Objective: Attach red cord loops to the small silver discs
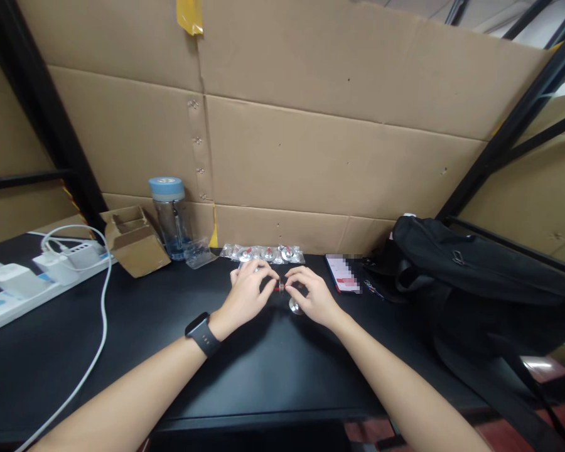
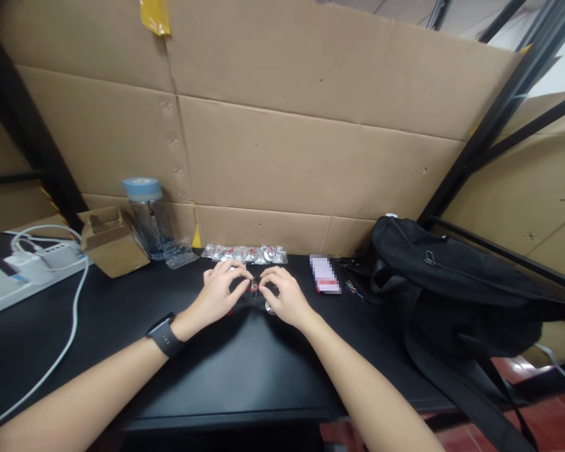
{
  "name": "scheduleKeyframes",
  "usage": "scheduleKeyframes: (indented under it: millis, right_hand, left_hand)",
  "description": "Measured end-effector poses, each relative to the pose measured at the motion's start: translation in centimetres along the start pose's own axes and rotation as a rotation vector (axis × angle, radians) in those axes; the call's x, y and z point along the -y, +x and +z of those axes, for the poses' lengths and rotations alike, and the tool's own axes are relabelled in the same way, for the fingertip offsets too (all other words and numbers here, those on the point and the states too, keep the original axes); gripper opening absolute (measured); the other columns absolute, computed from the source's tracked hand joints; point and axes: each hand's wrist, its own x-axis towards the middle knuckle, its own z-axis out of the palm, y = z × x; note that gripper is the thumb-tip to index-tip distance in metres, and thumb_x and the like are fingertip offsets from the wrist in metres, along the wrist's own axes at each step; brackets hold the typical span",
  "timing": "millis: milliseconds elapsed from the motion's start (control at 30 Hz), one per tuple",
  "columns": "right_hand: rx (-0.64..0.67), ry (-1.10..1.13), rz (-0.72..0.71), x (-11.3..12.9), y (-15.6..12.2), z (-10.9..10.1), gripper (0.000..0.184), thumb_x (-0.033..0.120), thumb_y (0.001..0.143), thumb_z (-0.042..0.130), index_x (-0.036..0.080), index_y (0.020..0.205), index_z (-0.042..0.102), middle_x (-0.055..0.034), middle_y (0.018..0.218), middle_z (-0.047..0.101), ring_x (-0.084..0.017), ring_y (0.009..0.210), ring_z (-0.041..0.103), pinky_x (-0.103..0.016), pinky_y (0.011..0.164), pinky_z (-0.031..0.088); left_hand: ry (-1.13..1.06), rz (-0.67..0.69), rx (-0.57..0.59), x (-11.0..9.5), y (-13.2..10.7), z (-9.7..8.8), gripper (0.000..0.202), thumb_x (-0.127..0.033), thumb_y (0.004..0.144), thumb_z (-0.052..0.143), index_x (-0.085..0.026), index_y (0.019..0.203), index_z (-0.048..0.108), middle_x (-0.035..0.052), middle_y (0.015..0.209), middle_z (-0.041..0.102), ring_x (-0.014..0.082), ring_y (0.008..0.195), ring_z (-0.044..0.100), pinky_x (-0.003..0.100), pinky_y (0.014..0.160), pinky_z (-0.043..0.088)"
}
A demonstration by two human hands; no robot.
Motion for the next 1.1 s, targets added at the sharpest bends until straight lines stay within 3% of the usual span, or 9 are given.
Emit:
scheduleKeyframes:
  millis: [67, 167, 300, 500, 567, 733, 867, 967, 1100]
  right_hand:
    - [0.023, -0.065, -0.018, -0.1, 0.0, -0.2, 0.005, 0.022, 0.093, 0.061, 0.022, 0.091, 0.066, -0.0076, 0.112, 0.065, -0.022, 0.107, 0.061, -0.039, 0.094, 0.049]
    - [0.04, -0.065, -0.03, -0.2, 0.0, -0.4, 0.004, 0.021, 0.094, 0.06, 0.022, 0.092, 0.064, -0.008, 0.115, 0.063, -0.022, 0.111, 0.059, -0.039, 0.099, 0.046]
    - [0.071, -0.063, -0.03, -0.2, -0.1, -0.4, 0.005, 0.02, 0.095, 0.057, 0.022, 0.094, 0.062, -0.0082, 0.117, 0.06, -0.022, 0.113, 0.057, -0.04, 0.1, 0.045]
    - [0.166, -0.068, -0.024, -0.4, -0.2, -0.4, 0.007, 0.018, 0.096, 0.054, 0.022, 0.094, 0.06, -0.0078, 0.118, 0.059, -0.022, 0.113, 0.055, -0.04, 0.101, 0.044]
    - [0.201, -0.068, -0.023, -0.5, -0.2, -0.4, 0.008, 0.018, 0.096, 0.054, 0.022, 0.092, 0.06, -0.0076, 0.116, 0.059, -0.022, 0.111, 0.056, -0.04, 0.1, 0.044]
    - [0.247, -0.081, 0.014, -0.9, -0.2, -0.3, 0.009, 0.019, 0.096, 0.053, 0.022, 0.089, 0.059, -0.008, 0.113, 0.06, -0.022, 0.105, 0.057, -0.041, 0.097, 0.045]
    - [0.244, -0.082, 0.022, -1.1, -0.2, -0.4, 0.007, 0.019, 0.095, 0.053, 0.022, 0.09, 0.058, -0.0081, 0.113, 0.06, -0.022, 0.105, 0.056, -0.041, 0.097, 0.045]
    - [0.232, -0.081, 0.02, -1.1, -0.1, -0.7, 0.008, 0.019, 0.095, 0.053, 0.021, 0.09, 0.058, -0.008, 0.112, 0.06, -0.022, 0.105, 0.057, -0.041, 0.097, 0.045]
    - [0.196, -0.11, 0.022, -1.7, 0.0, -1.2, 0.007, 0.018, 0.095, 0.053, 0.021, 0.089, 0.057, -0.0074, 0.109, 0.061, -0.022, 0.102, 0.058, -0.04, 0.095, 0.046]
  left_hand:
    - [-0.014, -0.027, 0.042, 0.2, 0.0, 0.0, 0.025, -0.041, 0.1, 0.049, -0.031, 0.109, 0.07, 0.0032, 0.123, 0.062, 0.0252, 0.118, 0.052, 0.044, 0.095, 0.035]
    - [0.012, 0.058, 0.159, 0.6, -0.1, 0.3, 0.03, -0.049, 0.098, 0.052, -0.036, 0.12, 0.067, 0.003, 0.133, 0.059, 0.0285, 0.125, 0.048, 0.048, 0.1, 0.034]
    - [0.051, 0.151, 0.282, 0.9, -0.4, 0.7, 0.033, -0.053, 0.097, 0.051, -0.034, 0.116, 0.069, 0.0044, 0.134, 0.059, 0.0305, 0.126, 0.045, 0.051, 0.101, 0.034]
    - [0.127, 0.174, 0.341, 1.7, 0.1, 0.0, 0.037, -0.057, 0.099, 0.043, -0.038, 0.119, 0.068, 0.003, 0.134, 0.06, 0.0308, 0.127, 0.044, 0.051, 0.102, 0.033]
    - [0.207, 0.116, 0.316, 2.6, 0.4, -0.6, 0.039, -0.054, 0.101, 0.039, -0.038, 0.121, 0.067, 0.0039, 0.132, 0.062, 0.0302, 0.126, 0.045, 0.049, 0.101, 0.033]
    - [0.625, -0.271, 0.148, 6.4, 1.1, -2.9, 0.036, -0.044, 0.096, 0.047, -0.023, 0.105, 0.076, 0.0164, 0.125, 0.064, 0.038, 0.124, 0.044, 0.053, 0.098, 0.031]
    - [0.767, -0.421, 0.227, 9.2, 1.2, -4.5, 0.034, -0.037, 0.092, 0.05, -0.018, 0.098, 0.077, 0.0191, 0.122, 0.067, 0.0407, 0.126, 0.042, 0.055, 0.099, 0.028]
    - [0.762, -0.465, 0.256, 9.8, 1.3, -5.4, 0.034, -0.035, 0.092, 0.048, -0.016, 0.091, 0.077, 0.0185, 0.109, 0.073, 0.0393, 0.117, 0.05, 0.056, 0.097, 0.029]
    - [0.774, -0.367, 0.071, 8.6, 1.4, -6.6, 0.033, -0.034, 0.091, 0.049, -0.015, 0.087, 0.075, 0.0192, 0.099, 0.073, 0.0384, 0.106, 0.056, 0.058, 0.095, 0.03]
